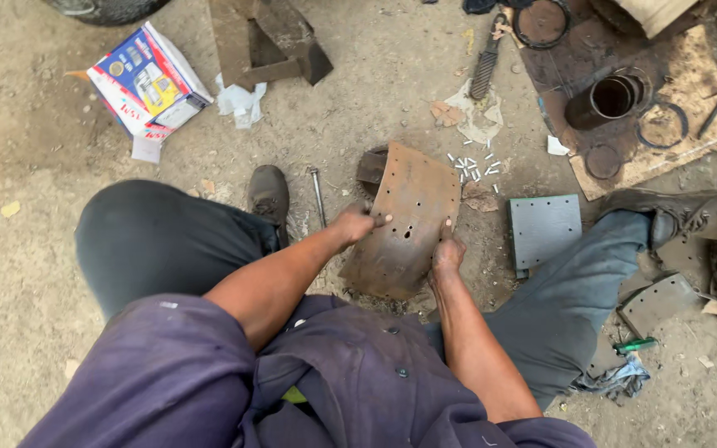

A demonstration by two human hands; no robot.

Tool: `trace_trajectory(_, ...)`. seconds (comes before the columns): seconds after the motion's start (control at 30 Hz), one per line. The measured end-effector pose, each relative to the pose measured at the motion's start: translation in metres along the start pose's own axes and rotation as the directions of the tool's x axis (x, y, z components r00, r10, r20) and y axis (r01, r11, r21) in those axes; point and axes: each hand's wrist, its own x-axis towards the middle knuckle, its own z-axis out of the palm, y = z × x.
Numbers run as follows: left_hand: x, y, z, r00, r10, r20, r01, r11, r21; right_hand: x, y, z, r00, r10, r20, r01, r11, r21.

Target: The person sits on the ground and cleans a rusty metal plate with a cloth. They then place a new metal plate with holes on top, align the holes, and use a hammer and punch to drive pins through the holes to secure the plates together.

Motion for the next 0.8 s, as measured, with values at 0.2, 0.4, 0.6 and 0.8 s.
trace_trajectory(0.2,-0.025,0.007,0.005,0.989,-0.001,-0.145,0.029,0.980,0.197,-0.043,-0.003,-0.009,0.993,-0.108,-0.041,0.110,0.993,0.050)
trace_trajectory(0.4,-0.044,-0.005,-0.014,0.983,-0.080,-0.167,0.105,0.983,0.150,-0.056,0.001,0.008,0.980,-0.168,0.110,0.180,0.977,-0.111)
trace_trajectory(0.6,-0.032,-0.014,-0.012,0.959,-0.267,0.091,0.264,0.964,0.042,-0.020,0.018,-0.009,0.965,-0.186,0.185,0.246,0.885,-0.395)
trace_trajectory(0.8,-0.015,-0.021,-0.010,0.995,-0.098,-0.011,0.096,0.940,0.328,0.008,0.003,-0.040,0.986,0.089,0.142,-0.069,0.988,-0.137)
